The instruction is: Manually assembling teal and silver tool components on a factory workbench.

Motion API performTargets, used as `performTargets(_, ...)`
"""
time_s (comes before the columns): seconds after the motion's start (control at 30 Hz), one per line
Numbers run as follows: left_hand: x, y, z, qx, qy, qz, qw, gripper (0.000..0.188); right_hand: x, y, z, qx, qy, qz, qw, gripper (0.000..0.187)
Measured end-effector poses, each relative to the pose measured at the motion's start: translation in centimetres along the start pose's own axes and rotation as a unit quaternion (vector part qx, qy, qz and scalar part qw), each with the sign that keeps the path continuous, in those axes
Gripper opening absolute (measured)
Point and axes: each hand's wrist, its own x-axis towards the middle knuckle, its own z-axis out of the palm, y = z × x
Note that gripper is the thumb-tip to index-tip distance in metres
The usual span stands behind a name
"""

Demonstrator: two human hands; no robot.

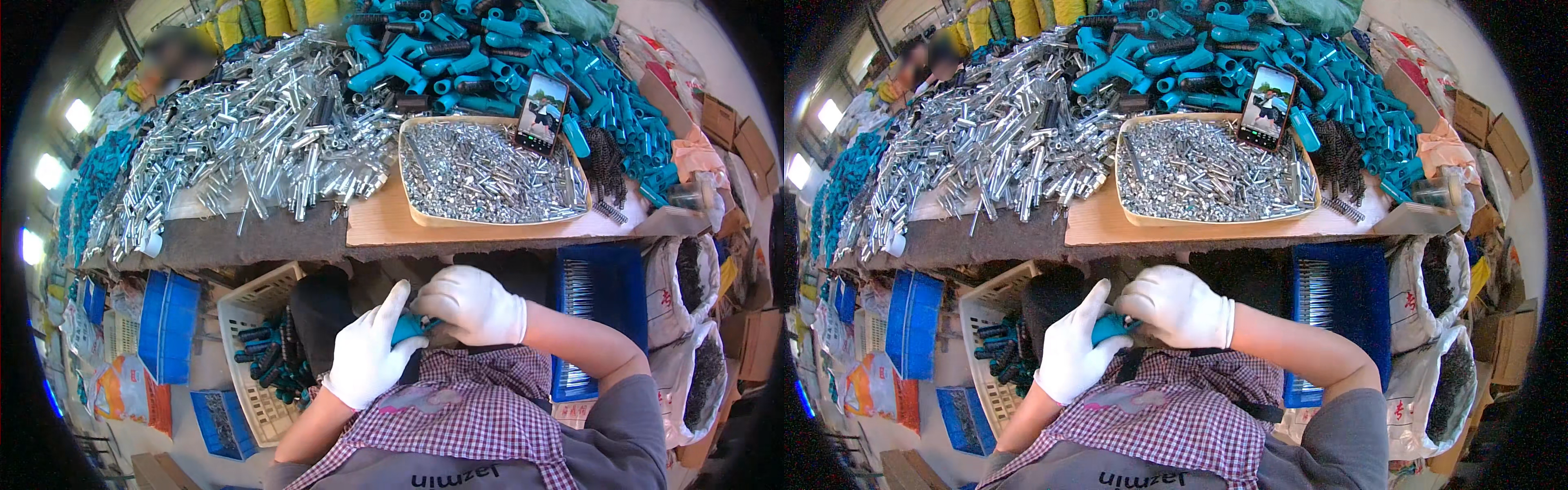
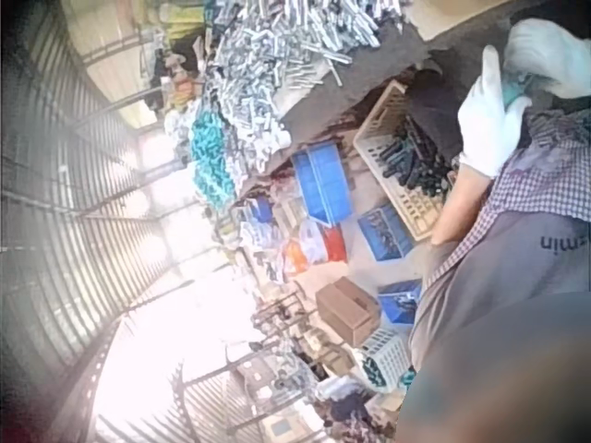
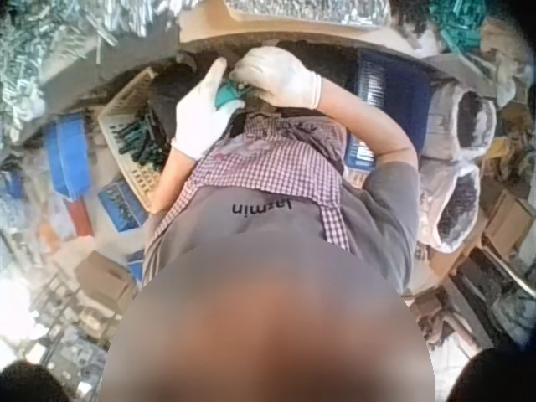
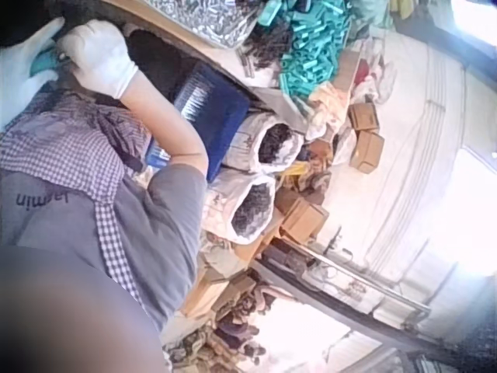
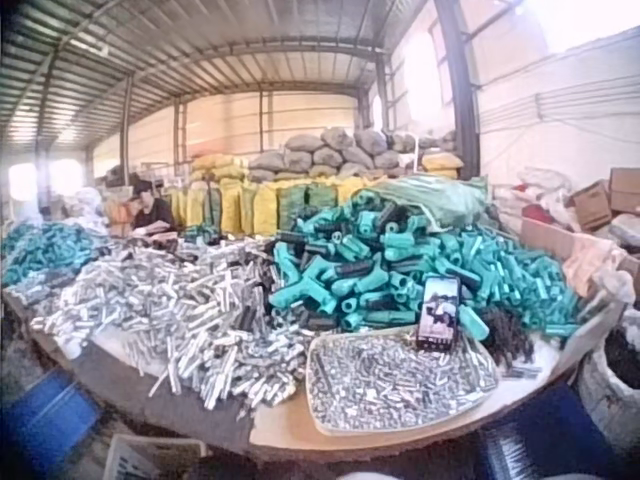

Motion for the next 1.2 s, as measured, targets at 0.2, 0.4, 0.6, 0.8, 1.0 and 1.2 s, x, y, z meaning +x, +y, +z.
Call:
performTargets(0.2, -0.1, -0.2, 0.1, -0.004, 0.050, 0.038, 0.998, 0.064, 2.6, 5.2, -6.0, -0.258, 0.131, 0.224, 0.931, 0.021)
performTargets(0.4, -0.1, -0.4, -0.2, 0.030, 0.027, 0.080, 0.996, 0.046, 3.3, 9.2, -6.7, -0.193, 0.037, 0.343, 0.919, 0.016)
performTargets(0.6, -0.4, -1.2, -0.2, -0.015, 0.059, 0.074, 0.995, 0.047, 2.6, 10.6, -7.4, -0.173, 0.103, 0.331, 0.922, 0.018)
performTargets(0.8, -0.3, -0.9, -0.2, -0.033, 0.075, 0.054, 0.995, 0.045, 3.4, 9.9, -8.0, -0.212, 0.155, 0.258, 0.930, 0.015)
performTargets(1.0, -0.3, -0.3, -0.2, -0.047, 0.082, 0.066, 0.993, 0.044, 4.8, 9.4, -6.1, -0.202, 0.043, 0.312, 0.928, 0.018)
performTargets(1.2, -1.1, -0.8, -0.3, -0.091, 0.077, -0.013, 0.993, 0.045, 3.9, 9.7, -6.7, -0.214, 0.145, 0.269, 0.928, 0.016)
